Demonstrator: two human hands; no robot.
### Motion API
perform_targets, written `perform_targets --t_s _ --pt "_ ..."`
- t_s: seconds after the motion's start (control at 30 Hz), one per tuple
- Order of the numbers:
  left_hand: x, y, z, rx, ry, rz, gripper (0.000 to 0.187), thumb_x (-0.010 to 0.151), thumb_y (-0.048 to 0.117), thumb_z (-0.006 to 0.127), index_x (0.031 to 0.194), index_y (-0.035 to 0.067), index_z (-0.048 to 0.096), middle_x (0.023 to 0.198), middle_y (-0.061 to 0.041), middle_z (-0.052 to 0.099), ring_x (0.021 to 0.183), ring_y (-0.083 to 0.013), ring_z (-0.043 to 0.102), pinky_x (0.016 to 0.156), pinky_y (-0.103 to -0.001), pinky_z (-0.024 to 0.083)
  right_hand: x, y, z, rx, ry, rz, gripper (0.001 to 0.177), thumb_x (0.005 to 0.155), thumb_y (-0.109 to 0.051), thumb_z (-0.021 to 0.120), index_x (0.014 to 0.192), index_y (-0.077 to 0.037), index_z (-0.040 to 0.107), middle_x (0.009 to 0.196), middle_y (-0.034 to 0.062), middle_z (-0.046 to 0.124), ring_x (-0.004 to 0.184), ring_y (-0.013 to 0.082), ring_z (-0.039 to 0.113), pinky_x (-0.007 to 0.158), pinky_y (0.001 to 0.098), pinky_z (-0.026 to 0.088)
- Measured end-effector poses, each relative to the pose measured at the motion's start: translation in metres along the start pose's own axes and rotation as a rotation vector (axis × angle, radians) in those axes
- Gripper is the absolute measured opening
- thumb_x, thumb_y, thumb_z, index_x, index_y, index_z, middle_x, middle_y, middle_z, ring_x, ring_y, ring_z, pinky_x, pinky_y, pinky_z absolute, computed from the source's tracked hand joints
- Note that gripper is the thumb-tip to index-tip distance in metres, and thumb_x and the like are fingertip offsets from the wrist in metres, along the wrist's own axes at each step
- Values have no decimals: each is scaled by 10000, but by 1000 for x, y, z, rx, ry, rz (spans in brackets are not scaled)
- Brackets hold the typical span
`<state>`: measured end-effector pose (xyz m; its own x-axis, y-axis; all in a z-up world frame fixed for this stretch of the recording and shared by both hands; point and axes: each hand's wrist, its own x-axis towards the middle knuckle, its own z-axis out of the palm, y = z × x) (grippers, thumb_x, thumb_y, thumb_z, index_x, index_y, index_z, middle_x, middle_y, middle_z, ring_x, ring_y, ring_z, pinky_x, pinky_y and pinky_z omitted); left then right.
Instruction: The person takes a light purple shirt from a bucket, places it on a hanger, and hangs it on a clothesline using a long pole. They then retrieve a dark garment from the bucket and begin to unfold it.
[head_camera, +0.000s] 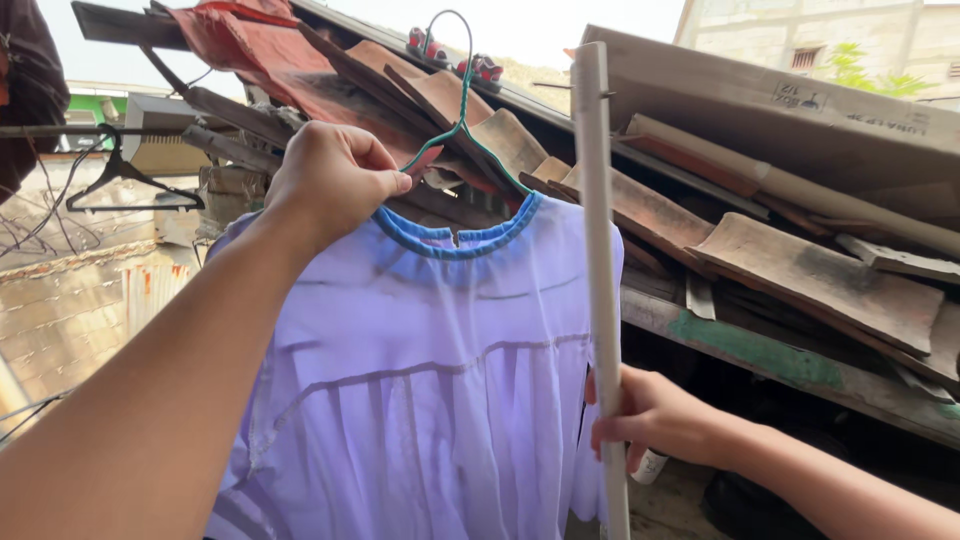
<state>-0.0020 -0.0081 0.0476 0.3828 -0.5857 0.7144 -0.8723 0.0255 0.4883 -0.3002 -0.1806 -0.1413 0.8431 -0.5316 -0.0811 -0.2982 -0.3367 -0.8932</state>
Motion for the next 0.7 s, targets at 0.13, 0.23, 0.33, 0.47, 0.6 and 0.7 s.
perform_targets --t_s 0.13,0.23,0.33,0.47,0.6,0.7 --pt "35 21 -24 71 100 107 162 792 195 850 825 52 780 756 -69 735 671 -106 662 659 -282 507 1 -40 31 -107 12 -53 285 867 -99 732 1068 -46 538 857 98 731 818 174 770 539 337 627" --pt "49 31 -39 -74 64 119 137 796 178 818 826 52 775 761 -60 743 676 -103 671 659 -292 540 7 -65 38 -121 84 -50 276 870 -100 724 1062 -44 535 856 109 731 791 191 763 514 336 613" --pt "54 38 -44 -115 42 254 182 811 204 816 835 28 777 714 -38 707 649 -109 630 634 -326 536 13 -91 38 -129 128 -94 268 867 -96 713 1048 -43 523 847 129 729 773 217 769 491 355 613" --pt "59 43 -46 175 168 315 301 853 299 785 1026 53 774 885 -74 694 864 -221 636 811 -393 498 20 -124 37 -113 157 -143 269 872 -85 711 1047 -25 516 869 140 714 781 262 790 483 399 645" --pt "57 42 -42 469 496 789 556 722 280 826 1185 -11 729 1168 -177 617 1110 -324 500 1000 -479 386 25 -159 30 -81 232 -149 299 877 -86 682 1089 -20 481 861 190 729 732 319 794 452 436 639" --pt "38 40 -34 532 524 824 516 729 271 812 1159 -5 736 1245 -188 588 1193 -327 475 1066 -475 349 23 -187 19 -61 283 -207 357 880 -110 693 1131 -53 445 871 154 682 687 362 767 423 471 605"
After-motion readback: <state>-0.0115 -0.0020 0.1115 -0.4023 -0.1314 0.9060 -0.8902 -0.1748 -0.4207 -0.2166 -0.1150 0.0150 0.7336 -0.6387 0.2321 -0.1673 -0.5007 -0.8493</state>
